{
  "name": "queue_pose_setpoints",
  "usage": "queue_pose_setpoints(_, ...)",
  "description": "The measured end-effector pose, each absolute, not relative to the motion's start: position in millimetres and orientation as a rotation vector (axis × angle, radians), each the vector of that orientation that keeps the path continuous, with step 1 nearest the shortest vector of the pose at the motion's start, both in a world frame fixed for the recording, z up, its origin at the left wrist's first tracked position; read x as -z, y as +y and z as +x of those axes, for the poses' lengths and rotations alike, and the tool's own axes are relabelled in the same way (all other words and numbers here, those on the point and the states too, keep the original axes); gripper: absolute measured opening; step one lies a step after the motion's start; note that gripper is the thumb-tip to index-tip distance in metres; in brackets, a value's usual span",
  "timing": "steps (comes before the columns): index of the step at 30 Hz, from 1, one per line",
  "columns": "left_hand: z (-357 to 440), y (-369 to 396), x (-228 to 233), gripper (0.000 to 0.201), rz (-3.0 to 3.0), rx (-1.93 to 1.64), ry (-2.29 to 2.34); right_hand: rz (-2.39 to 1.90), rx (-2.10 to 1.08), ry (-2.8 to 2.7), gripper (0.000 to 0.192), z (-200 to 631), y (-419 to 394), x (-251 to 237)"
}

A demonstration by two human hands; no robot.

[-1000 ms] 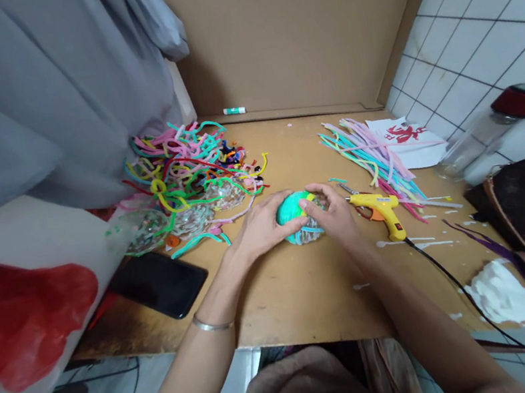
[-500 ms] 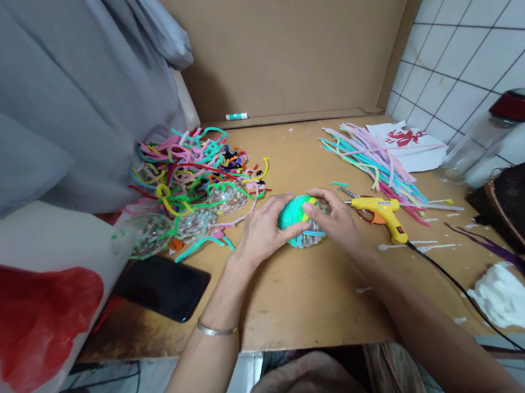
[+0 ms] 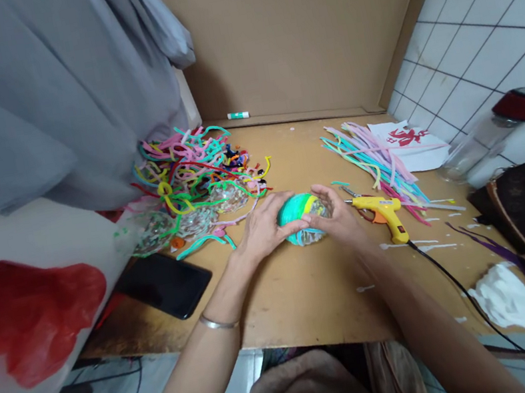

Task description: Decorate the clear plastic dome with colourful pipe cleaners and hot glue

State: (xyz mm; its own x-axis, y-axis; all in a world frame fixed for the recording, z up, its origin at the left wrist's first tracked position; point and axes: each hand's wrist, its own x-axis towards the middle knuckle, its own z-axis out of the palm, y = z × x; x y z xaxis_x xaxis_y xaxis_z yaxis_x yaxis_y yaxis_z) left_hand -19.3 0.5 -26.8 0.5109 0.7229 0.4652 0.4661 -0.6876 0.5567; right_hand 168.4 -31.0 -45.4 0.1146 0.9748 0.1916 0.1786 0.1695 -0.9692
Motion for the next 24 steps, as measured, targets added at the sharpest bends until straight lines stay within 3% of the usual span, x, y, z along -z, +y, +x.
queue_pose_setpoints(13,-18.6,4.3,38.4,0.081,2.419,-0.917,0.989,-1.237,-0.871,-1.437,0.085,170.4,-37.2,38.1)
queue_pose_setpoints(24,-13.4,8.8,44.8,0.084,2.224,-0.86,0.909,-1.256,-0.683,-1.591,0.073,174.2,-39.5,33.9)
